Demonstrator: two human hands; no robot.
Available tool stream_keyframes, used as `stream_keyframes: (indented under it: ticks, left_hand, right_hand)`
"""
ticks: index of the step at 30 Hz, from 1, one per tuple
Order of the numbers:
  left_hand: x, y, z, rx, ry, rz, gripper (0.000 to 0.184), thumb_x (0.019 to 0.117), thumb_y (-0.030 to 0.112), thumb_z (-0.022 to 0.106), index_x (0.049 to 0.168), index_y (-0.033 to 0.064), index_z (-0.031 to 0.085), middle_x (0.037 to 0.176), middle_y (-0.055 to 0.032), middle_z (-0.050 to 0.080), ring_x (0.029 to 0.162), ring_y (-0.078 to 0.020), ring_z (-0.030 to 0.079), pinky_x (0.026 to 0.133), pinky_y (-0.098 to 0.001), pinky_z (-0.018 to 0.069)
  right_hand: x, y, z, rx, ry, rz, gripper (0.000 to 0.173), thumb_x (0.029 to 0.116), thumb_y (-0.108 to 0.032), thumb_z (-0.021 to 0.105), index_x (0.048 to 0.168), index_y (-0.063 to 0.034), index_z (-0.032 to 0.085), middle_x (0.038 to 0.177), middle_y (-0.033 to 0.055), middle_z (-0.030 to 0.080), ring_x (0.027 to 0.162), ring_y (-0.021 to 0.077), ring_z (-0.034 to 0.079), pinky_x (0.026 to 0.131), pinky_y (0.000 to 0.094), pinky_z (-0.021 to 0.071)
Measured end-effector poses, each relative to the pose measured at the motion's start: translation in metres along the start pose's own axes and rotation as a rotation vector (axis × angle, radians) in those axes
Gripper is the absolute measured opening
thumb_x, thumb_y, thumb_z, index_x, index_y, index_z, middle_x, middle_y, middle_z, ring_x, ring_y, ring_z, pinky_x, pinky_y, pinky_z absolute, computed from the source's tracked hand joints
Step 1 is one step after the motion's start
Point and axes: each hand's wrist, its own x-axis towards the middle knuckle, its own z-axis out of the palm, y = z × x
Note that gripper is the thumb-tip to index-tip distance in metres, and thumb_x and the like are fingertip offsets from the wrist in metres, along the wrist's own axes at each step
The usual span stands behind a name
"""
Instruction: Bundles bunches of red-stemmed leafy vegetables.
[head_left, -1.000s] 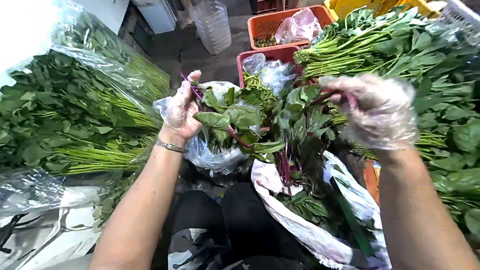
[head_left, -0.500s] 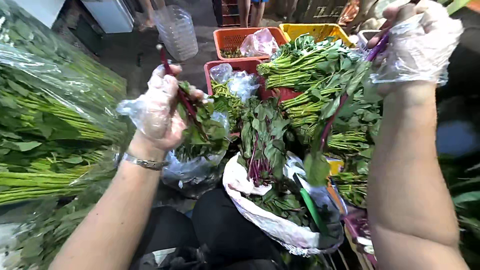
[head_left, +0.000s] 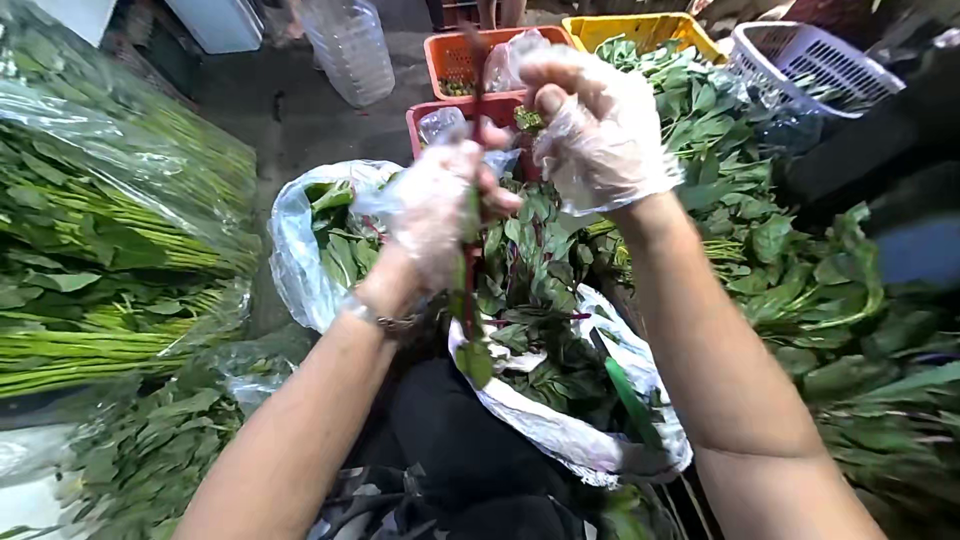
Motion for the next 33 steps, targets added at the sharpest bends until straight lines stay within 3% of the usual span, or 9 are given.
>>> stream_keyframes:
  ticks: [2, 4, 7, 14, 19, 22, 27, 30, 33]
  left_hand:
    - [-0.011, 0.014, -0.028, -0.190, 0.070, 0.044, 0.030, 0.1116, 0.019, 0.025, 0.117, 0.0178, 0.055, 0.079, 0.0110, 0.065, 0.076, -0.0072, 0.069, 0.083, -0.0316, 0.0619]
    - [-0.023, 0.031, -0.060, -0.291, 0.100, 0.083, 0.033, 0.1125, 0.022, 0.020, 0.112, 0.0234, 0.053, 0.082, 0.0126, 0.061, 0.068, -0.0008, 0.060, 0.069, -0.0175, 0.0553]
    - [-0.031, 0.047, -0.103, -0.283, 0.158, 0.128, 0.032, 0.1124, 0.021, 0.019, 0.111, 0.0227, 0.051, 0.075, 0.0115, 0.054, 0.054, 0.0021, 0.047, 0.052, -0.0103, 0.0433]
    - [-0.036, 0.031, -0.119, 0.108, 0.246, 0.013, 0.029, 0.1118, 0.024, 0.027, 0.125, 0.0260, 0.052, 0.074, 0.0161, 0.052, 0.054, 0.0022, 0.047, 0.053, -0.0133, 0.0454]
    - [-0.012, 0.017, -0.079, 0.124, 0.199, 0.021, 0.026, 0.1106, 0.019, 0.028, 0.126, 0.0178, 0.049, 0.084, 0.0122, 0.064, 0.060, 0.0005, 0.057, 0.056, -0.0162, 0.0518]
    - [-0.014, 0.008, -0.055, 0.268, 0.066, -0.059, 0.030, 0.1118, 0.023, 0.028, 0.134, 0.0153, 0.046, 0.095, 0.0051, 0.070, 0.058, -0.0006, 0.056, 0.054, -0.0167, 0.0486]
    - [-0.013, -0.035, -0.025, 0.384, -0.163, -0.195, 0.027, 0.1100, 0.017, 0.039, 0.130, 0.0077, 0.055, 0.108, -0.0039, 0.069, 0.063, -0.0055, 0.058, 0.055, -0.0223, 0.0498]
    - [-0.010, -0.028, -0.029, 0.385, -0.062, -0.242, 0.030, 0.1110, 0.020, 0.037, 0.133, 0.0094, 0.054, 0.106, -0.0016, 0.071, 0.061, -0.0039, 0.057, 0.054, -0.0208, 0.0474]
    - [0.002, -0.013, -0.039, 0.281, 0.086, -0.187, 0.031, 0.1104, 0.017, 0.032, 0.134, 0.0050, 0.049, 0.085, 0.0041, 0.062, 0.054, 0.0005, 0.049, 0.051, -0.0162, 0.0451]
  right_hand:
    - [-0.023, 0.040, 0.016, -0.289, -0.112, 0.026, 0.021, 0.0954, -0.007, 0.063, 0.111, -0.0014, 0.075, 0.107, 0.0114, 0.075, 0.095, 0.0169, 0.071, 0.089, 0.0385, 0.0579]
    - [-0.061, 0.072, 0.041, -0.617, -0.578, 0.191, 0.026, 0.0925, -0.010, 0.067, 0.114, -0.0202, 0.078, 0.115, 0.0096, 0.074, 0.108, 0.0311, 0.069, 0.097, 0.0593, 0.0526]
    - [-0.101, 0.098, 0.068, -0.839, -1.051, 0.339, 0.043, 0.0880, -0.008, 0.073, 0.129, -0.0212, 0.071, 0.132, 0.0157, 0.065, 0.119, 0.0437, 0.061, 0.098, 0.0662, 0.0480]
    - [-0.092, 0.098, -0.005, -0.579, -0.372, -0.116, 0.026, 0.0893, 0.006, 0.064, 0.107, -0.0068, 0.078, 0.115, 0.0198, 0.072, 0.102, 0.0404, 0.071, 0.085, 0.0633, 0.0555]
    - [-0.051, 0.025, -0.055, -0.616, -0.050, -0.302, 0.018, 0.0961, -0.009, 0.061, 0.105, -0.0002, 0.074, 0.100, 0.0230, 0.071, 0.087, 0.0340, 0.068, 0.079, 0.0498, 0.0509]
    - [-0.058, 0.012, -0.045, -0.817, -0.385, -0.105, 0.015, 0.0924, -0.018, 0.070, 0.102, -0.0098, 0.078, 0.100, 0.0212, 0.073, 0.091, 0.0431, 0.069, 0.079, 0.0660, 0.0523]
    - [-0.056, -0.035, -0.025, -0.906, -0.982, 0.740, 0.027, 0.0948, -0.019, 0.073, 0.113, 0.0000, 0.071, 0.113, 0.0213, 0.068, 0.113, 0.0385, 0.063, 0.097, 0.0565, 0.0476]
    - [-0.059, -0.017, -0.048, -0.959, -1.069, 0.541, 0.024, 0.0887, -0.032, 0.077, 0.099, -0.0103, 0.075, 0.095, 0.0145, 0.071, 0.096, 0.0362, 0.067, 0.084, 0.0611, 0.0512]
    - [-0.054, -0.027, -0.054, -0.907, -0.977, 0.157, 0.021, 0.0937, -0.030, 0.068, 0.111, -0.0297, 0.079, 0.085, 0.0052, 0.072, 0.080, 0.0286, 0.069, 0.070, 0.0554, 0.0527]
